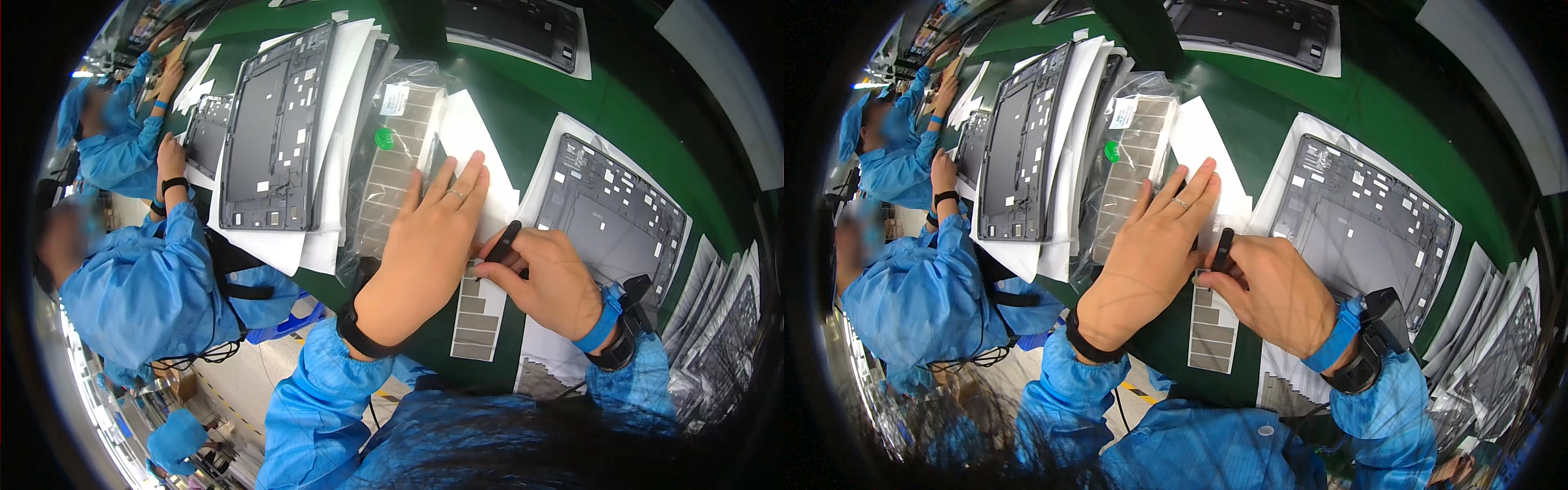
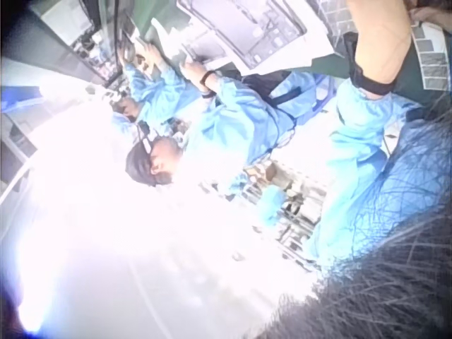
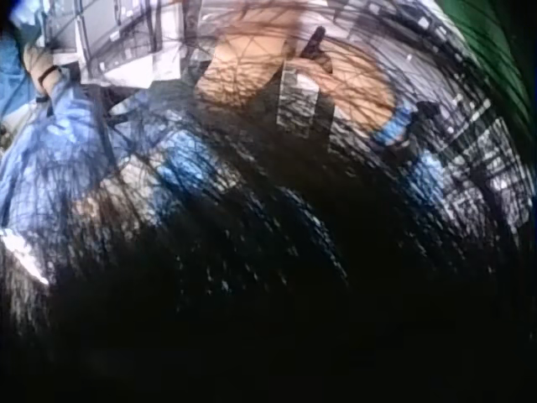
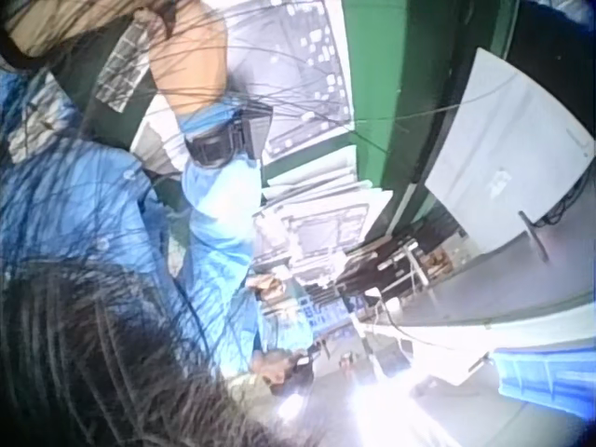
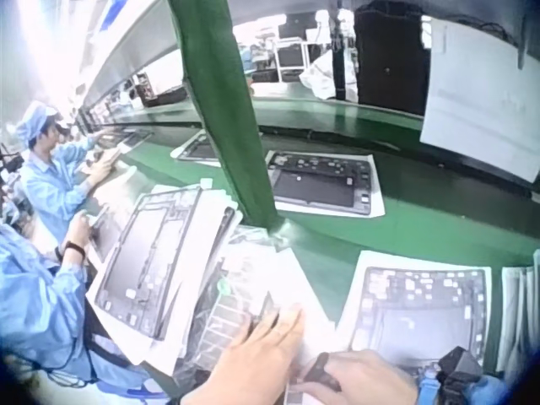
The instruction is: Assembling laptop keyboard casings by applying adhesive strips and components at an industrial workstation.
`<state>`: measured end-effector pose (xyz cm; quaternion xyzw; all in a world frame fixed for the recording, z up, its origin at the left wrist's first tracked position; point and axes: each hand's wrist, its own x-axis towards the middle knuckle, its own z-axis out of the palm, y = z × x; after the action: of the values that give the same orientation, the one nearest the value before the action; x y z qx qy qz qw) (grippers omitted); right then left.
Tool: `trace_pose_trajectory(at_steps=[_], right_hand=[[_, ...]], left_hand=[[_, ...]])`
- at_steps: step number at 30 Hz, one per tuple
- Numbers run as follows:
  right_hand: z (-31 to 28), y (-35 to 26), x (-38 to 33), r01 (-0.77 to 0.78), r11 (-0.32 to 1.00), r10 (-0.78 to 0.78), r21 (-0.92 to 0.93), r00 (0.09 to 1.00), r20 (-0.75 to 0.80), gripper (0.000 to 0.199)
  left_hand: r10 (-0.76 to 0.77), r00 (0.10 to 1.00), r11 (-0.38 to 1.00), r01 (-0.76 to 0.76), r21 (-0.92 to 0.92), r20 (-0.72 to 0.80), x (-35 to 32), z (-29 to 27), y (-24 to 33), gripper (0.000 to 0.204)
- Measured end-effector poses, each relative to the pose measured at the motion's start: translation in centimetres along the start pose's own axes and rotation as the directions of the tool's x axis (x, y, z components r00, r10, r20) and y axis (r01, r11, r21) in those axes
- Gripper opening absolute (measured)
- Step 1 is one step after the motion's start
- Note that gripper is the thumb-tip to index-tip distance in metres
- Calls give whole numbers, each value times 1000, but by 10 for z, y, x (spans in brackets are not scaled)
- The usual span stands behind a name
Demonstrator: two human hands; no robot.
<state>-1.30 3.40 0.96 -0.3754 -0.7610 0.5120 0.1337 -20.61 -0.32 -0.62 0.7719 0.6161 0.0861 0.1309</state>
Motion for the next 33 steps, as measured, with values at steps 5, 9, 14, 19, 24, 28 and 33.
trace_pose_trajectory(at_steps=[5,9,14,19,24,28,33], right_hand=[[0,-5,-9,81,995,-76,53,993,-85,14],[-12,3,-46,33,960,76,277,925,-372,14],[-60,36,-102,110,808,389,578,637,-665,17],[-95,113,-130,150,893,420,425,65,-905,21],[-97,117,-124,109,902,420,417,0,-908,23],[-88,120,-126,74,885,462,461,-4,-887,23],[-90,114,-121,-39,937,347,347,-12,-938,18]], left_hand=[[56,998,998,-56,-22,-35,3,-6,-2,80],[36,999,998,-35,-60,28,7,-15,3,87],[44,997,997,-39,-73,61,14,-23,10,89],[151,987,988,-150,-35,60,42,-47,76,86],[481,874,876,-476,-74,72,78,10,166,89],[552,829,831,-539,-137,89,91,41,206,89],[490,833,871,-482,-97,258,92,46,213,92]])
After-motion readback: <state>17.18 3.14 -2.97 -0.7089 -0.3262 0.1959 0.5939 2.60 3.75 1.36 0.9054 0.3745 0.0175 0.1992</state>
